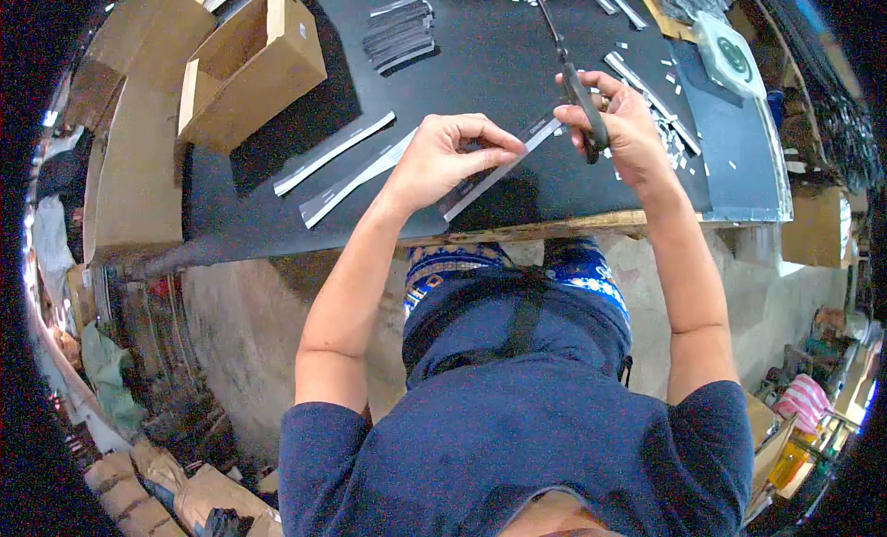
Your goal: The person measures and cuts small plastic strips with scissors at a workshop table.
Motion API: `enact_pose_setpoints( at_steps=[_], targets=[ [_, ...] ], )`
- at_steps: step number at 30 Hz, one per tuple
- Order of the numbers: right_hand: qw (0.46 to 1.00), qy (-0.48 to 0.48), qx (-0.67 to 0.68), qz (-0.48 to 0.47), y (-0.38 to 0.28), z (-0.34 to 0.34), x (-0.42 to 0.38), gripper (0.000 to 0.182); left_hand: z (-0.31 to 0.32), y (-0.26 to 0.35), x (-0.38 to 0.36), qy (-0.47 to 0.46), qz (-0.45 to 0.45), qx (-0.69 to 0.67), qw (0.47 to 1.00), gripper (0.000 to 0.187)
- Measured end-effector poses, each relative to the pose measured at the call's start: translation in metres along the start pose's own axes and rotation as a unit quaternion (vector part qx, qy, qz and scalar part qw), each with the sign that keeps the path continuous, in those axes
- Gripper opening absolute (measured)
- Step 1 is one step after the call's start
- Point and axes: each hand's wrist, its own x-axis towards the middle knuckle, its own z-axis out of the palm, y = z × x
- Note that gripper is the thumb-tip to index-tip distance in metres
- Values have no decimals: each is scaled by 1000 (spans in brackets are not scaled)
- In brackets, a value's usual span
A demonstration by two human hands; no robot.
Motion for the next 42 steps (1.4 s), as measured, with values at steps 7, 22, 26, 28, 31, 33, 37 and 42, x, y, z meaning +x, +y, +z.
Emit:
enact_pose_setpoints(
  at_steps=[7, 22, 26, 28, 31, 33, 37, 42],
  targets=[
    [999, -33, -28, 22, 0, 2, 10, 49, -15, 0, -8, -81, -1, -72, 994, 21],
    [983, -49, -174, 27, -25, -18, -53, 46, -36, -15, -15, -69, -43, -90, 993, 32],
    [961, -177, -140, 161, -23, -20, -92, 43, -44, -19, -17, -62, -51, -97, 992, 33],
    [950, -197, -86, 225, -20, -17, -101, 40, -44, -17, -17, -57, -47, -89, 993, 33],
    [939, -215, -84, 255, -10, -18, -102, 40, -41, -12, -16, -62, -51, -97, 992, 32],
    [938, -214, -50, 267, -10, -10, -98, 40, -39, -10, -15, -80, -55, -96, 991, 32],
    [943, -209, -88, 242, -17, 2, -90, 46, -36, -5, -15, -98, -65, -85, 989, 32],
    [947, -210, -95, 226, -17, 4, -87, 45, -35, -3, -14, -98, -59, -94, 989, 32]
  ],
)
